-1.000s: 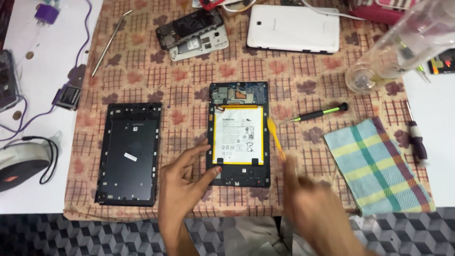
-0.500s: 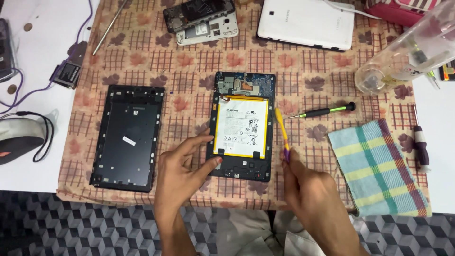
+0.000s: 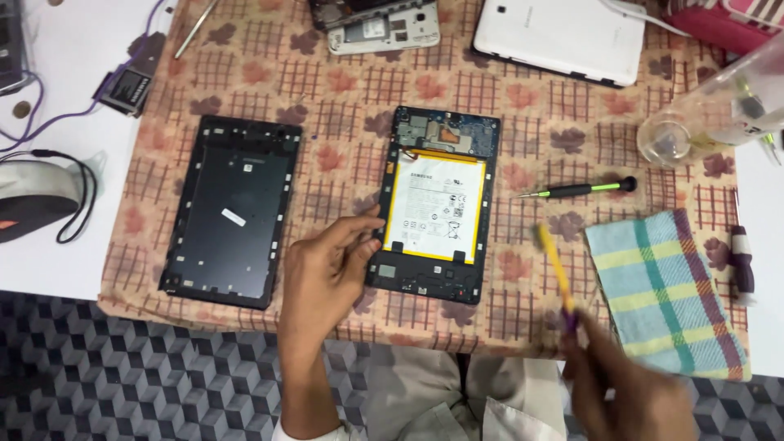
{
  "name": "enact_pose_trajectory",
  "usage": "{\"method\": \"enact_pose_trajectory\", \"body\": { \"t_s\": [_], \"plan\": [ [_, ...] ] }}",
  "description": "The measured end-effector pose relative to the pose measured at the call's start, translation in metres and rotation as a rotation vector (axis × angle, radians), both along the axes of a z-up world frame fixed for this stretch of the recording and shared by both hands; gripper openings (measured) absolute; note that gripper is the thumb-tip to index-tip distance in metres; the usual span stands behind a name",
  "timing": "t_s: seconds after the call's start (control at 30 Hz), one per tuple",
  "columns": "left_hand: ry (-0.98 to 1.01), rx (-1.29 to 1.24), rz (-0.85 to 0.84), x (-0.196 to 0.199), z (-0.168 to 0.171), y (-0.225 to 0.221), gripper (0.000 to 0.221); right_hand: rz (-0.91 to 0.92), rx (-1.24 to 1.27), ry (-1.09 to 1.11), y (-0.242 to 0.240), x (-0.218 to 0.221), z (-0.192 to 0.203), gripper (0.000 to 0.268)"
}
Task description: The person uses a yellow plastic spudger to pry and separate the battery from the internal frame of a disassembled tablet. They apply a liquid from a spray bottle to the battery area and continue prying around the edges to loosen the adhesive.
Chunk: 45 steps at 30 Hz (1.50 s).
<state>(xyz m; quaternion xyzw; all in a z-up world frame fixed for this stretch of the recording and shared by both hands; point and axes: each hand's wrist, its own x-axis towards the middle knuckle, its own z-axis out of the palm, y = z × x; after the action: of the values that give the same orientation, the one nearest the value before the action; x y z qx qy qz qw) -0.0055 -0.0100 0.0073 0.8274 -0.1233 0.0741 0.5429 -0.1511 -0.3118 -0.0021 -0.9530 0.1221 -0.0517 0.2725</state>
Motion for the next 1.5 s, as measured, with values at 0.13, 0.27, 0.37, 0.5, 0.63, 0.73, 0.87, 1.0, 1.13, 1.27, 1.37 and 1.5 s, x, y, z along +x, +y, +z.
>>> {"method": "enact_pose_trajectory", "body": {
  "t_s": [0.13, 0.27, 0.37, 0.5, 0.63, 0.73, 0.87, 1.0, 1.13, 1.27, 1.37, 1.5],
  "plan": [
    [0.124, 0.127, 0.062, -0.002, 0.012, 0.003, 0.029, -0.095, -0.034, 0.102, 0.005, 0.043, 0.029, 0.033],
    [0.282, 0.214, 0.035, 0.000, 0.018, 0.005, 0.050, -0.108, 0.281, -0.077, 0.029, 0.063, 0.036, 0.027],
    [0.039, 0.198, -0.006, 0.001, 0.015, 0.008, 0.079, -0.041, 0.349, -0.166, 0.036, 0.066, 0.020, 0.025],
    [-0.015, 0.013, -0.056, 0.000, 0.008, 0.013, 0.108, 0.081, 0.508, -0.170, 0.032, 0.062, -0.006, 0.044],
    [-0.048, -0.114, -0.063, -0.003, 0.003, 0.020, 0.106, 0.214, 0.521, -0.141, 0.012, 0.063, -0.013, 0.033],
    [-0.043, -0.163, -0.022, -0.003, 0.000, 0.023, 0.095, 0.357, 0.345, -0.061, -0.010, 0.074, -0.001, 0.034],
    [-0.022, 0.042, 0.127, 0.001, -0.012, 0.018, 0.074, 0.531, 0.224, 0.055, -0.026, 0.115, 0.019, 0.031],
    [-0.153, 0.098, 0.133, -0.001, -0.026, 0.016, 0.054, 0.724, 0.002, -0.028, -0.012, 0.170, 0.044, 0.022],
    [-0.191, 0.171, 0.074, -0.003, -0.029, 0.021, 0.047, 0.644, 0.003, 0.054, 0.031, 0.208, 0.064, 0.024],
    [-0.296, 0.161, 0.122, -0.007, -0.028, 0.023, 0.046, 0.625, -0.014, -0.005, 0.068, 0.228, 0.077, 0.022],
    [-0.233, 0.103, 0.051, -0.004, -0.025, 0.026, 0.055, 0.599, -0.124, 0.139, 0.078, 0.221, 0.083, 0.025],
    [-0.197, 0.010, 0.007, 0.000, -0.021, 0.030, 0.078, 0.645, -0.242, 0.077, 0.078, 0.213, 0.083, 0.034]
  ]
}}
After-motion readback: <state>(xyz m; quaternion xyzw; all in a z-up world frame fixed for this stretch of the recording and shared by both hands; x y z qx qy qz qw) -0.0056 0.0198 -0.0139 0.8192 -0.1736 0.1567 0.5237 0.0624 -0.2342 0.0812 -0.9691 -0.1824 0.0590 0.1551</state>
